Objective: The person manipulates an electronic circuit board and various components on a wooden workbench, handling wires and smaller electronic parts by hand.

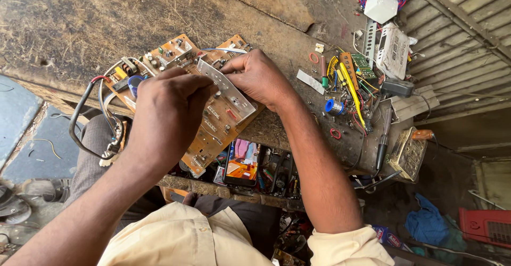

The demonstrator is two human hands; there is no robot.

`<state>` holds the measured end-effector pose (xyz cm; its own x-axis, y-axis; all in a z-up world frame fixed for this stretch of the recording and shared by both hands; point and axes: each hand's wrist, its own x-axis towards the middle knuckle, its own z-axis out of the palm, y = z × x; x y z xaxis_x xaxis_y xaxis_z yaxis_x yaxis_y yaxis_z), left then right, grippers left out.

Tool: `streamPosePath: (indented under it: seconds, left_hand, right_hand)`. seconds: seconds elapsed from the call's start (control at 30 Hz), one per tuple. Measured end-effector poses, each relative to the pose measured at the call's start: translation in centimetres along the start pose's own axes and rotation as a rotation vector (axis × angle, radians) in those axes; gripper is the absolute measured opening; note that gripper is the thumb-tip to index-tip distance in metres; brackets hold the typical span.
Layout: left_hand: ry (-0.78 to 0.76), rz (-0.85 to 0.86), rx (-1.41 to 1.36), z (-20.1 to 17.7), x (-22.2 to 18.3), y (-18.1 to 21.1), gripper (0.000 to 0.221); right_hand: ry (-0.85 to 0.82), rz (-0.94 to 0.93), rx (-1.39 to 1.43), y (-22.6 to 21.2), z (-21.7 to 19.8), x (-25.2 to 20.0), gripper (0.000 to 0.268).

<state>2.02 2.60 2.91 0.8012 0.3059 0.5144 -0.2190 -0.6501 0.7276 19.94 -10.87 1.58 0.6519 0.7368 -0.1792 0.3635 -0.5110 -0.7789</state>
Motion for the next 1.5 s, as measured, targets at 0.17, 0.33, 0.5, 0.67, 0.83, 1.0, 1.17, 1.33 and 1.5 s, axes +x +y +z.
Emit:
streamPosePath:
  seconds: [0.17,0.33,0.5,0.67,0.83,1.0,1.17,1.33,1.5]
  left_hand:
    - [-0.081,-0.003,0.065,0.2,0.5,-0.2,0.01]
    - [-0.097,0.022,0.123,0.8,0.4,-0.5,0.012]
    - [-0.067,0.005,0.225,1.8,0.5,-0.1,0.016]
    - [-0.076,-0.054,0.387,2.1,0.6,0.2,0.014]
    - [-0.074,-0.1,0.511,2.7,1.0,0.3,0.01]
    - [-0.2,-0.171,0.624,3.3,1.7,-0.4,0.002]
    - [-0.259,-0.222,0.634,4.1,2.6,-1.3,0.002]
    - [-0.213,-0.198,0.598,3.8,3.1,-1.0,0.016]
    - [-0.181,-0.16,0.59,4.1,3.0,-0.8,0.029]
  right_hand:
    - [0.015,0.061,-0.045,-0.5,0.1,-0.1,0.025]
    - [0.028,0.083,-0.084,0.5,0.1,0.3,0.025]
    - [0.024,-0.069,-0.02,1.8,0.2,0.5,0.02]
    - [-0.005,0.017,0.056,1.1,0.4,0.5,0.023]
    - [0.025,0.039,-0.038,0.0,0.2,0.1,0.027]
    - [0.039,0.038,-0.076,-0.3,0.1,0.0,0.027]
    - [0.029,0.094,-0.093,0.0,0.3,0.2,0.028]
    - [0.024,0.085,-0.08,0.1,0.3,0.4,0.027]
    - [0.028,0.031,-0.031,0.5,0.3,0.2,0.026]
